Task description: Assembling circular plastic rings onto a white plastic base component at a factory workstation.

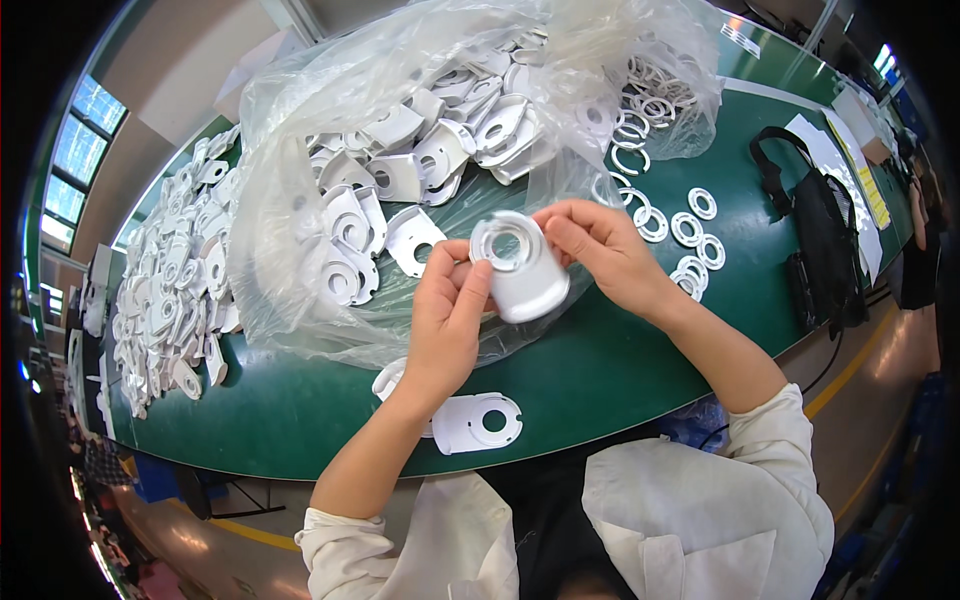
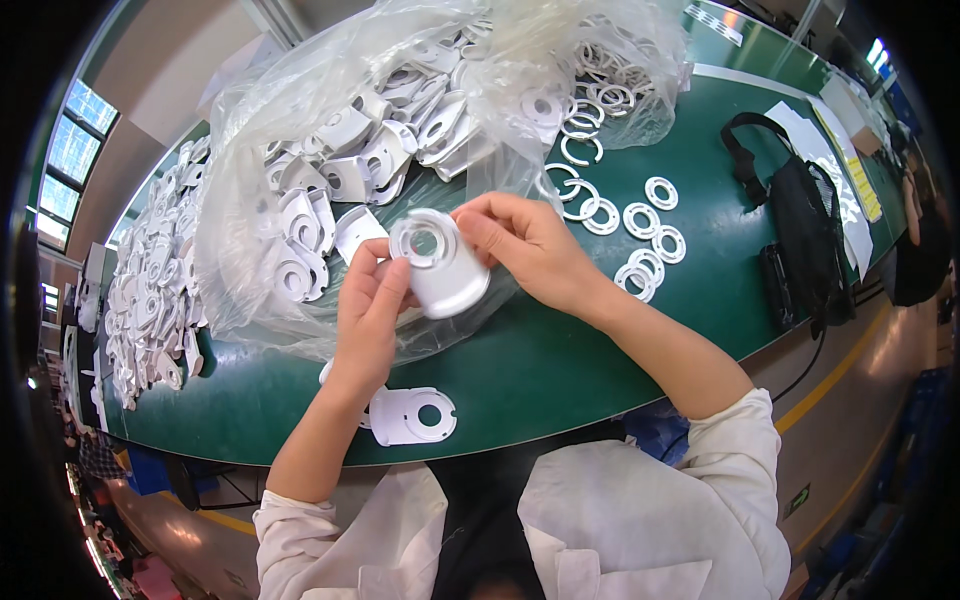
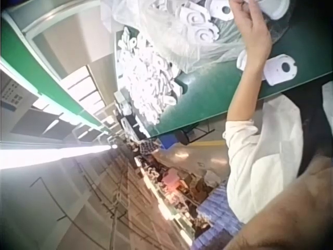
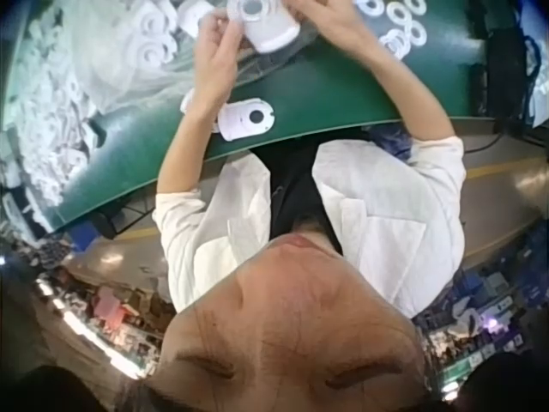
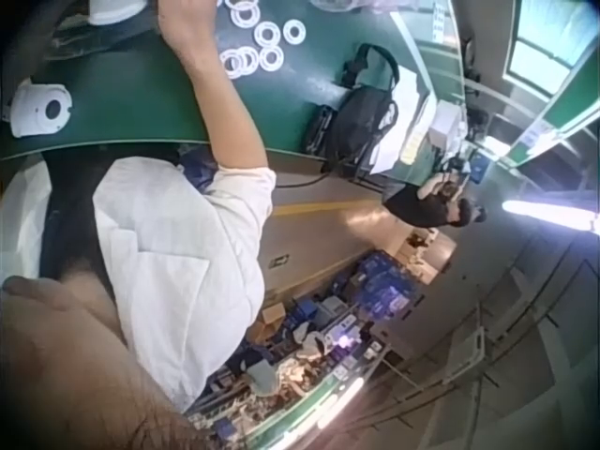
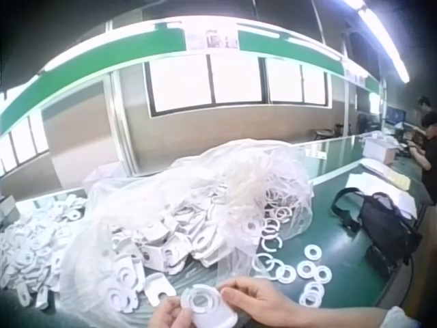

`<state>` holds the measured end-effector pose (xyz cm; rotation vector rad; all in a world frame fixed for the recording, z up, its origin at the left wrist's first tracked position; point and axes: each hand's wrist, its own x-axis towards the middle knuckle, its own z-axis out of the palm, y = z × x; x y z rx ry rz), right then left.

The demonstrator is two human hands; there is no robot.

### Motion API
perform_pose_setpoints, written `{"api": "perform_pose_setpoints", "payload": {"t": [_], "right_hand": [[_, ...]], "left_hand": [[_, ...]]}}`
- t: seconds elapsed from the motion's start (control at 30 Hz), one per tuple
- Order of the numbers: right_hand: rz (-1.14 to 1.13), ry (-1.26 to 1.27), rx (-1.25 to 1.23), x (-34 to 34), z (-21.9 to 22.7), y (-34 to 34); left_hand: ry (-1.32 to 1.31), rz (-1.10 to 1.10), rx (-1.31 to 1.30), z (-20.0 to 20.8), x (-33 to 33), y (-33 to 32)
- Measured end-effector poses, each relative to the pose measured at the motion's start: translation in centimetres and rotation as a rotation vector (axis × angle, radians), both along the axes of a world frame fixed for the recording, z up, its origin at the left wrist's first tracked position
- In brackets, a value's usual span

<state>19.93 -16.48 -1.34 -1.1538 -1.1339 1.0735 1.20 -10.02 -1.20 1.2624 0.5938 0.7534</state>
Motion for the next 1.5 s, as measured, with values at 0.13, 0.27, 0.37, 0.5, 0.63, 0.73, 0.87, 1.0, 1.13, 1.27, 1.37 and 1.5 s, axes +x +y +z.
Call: {"api": "perform_pose_setpoints", "payload": {"t": [0.13, 0.27, 0.37, 0.5, 0.63, 0.73, 0.87, 1.0, 1.13, 1.27, 1.37, 1.5], "right_hand": [[-0.039, -0.060, -0.016, -0.4, -0.2, -0.1], [-0.030, -0.317, 0.084, -0.4, 0.4, -0.5], [0.017, -0.473, 0.162, -0.5, 0.8, -0.7], [0.039, -0.495, 0.177, -0.7, 0.7, -0.7], [0.031, -0.552, 0.212, -0.5, 0.7, -0.8], [0.019, -0.594, 0.194, -0.9, 0.8, -0.9], [0.060, -0.537, 0.111, -1.1, 0.6, -1.1], [0.038, -0.190, -0.025, -1.4, 0.1, -0.8], [-0.014, 0.065, -0.061, -1.5, -0.4, -0.3], [-0.055, 0.204, -0.119, -1.6, -0.9, -0.2], [-0.095, 0.199, -0.134, -1.5, -1.8, -0.1], [-0.146, -0.019, -0.155, -1.4, -1.9, -0.2]], "left_hand": [[0.002, -0.147, -0.031, 0.1, 0.1, -0.9], [0.086, -0.239, -0.035, 0.0, -0.4, 0.1], [0.174, -0.260, 0.106, -0.3, -1.0, 0.9], [0.469, -0.154, 0.547, 1.3, -1.1, 0.8], [0.407, -0.158, 0.512, 0.7, -0.9, 0.9], [0.462, -0.169, 0.513, 0.9, -1.1, 0.8], [0.582, -0.240, 0.390, 1.2, -1.2, 1.1], [0.364, -0.088, 0.227, 0.6, -0.8, 0.9], [0.175, -0.026, 0.076, 0.5, -0.2, 0.1], [0.411, -0.092, 0.383, 0.1, -0.3, -0.4], [0.494, -0.121, 0.491, 0.7, -0.1, -0.8], [0.557, -0.155, 0.577, 1.1, -0.2, -1.2]]}}
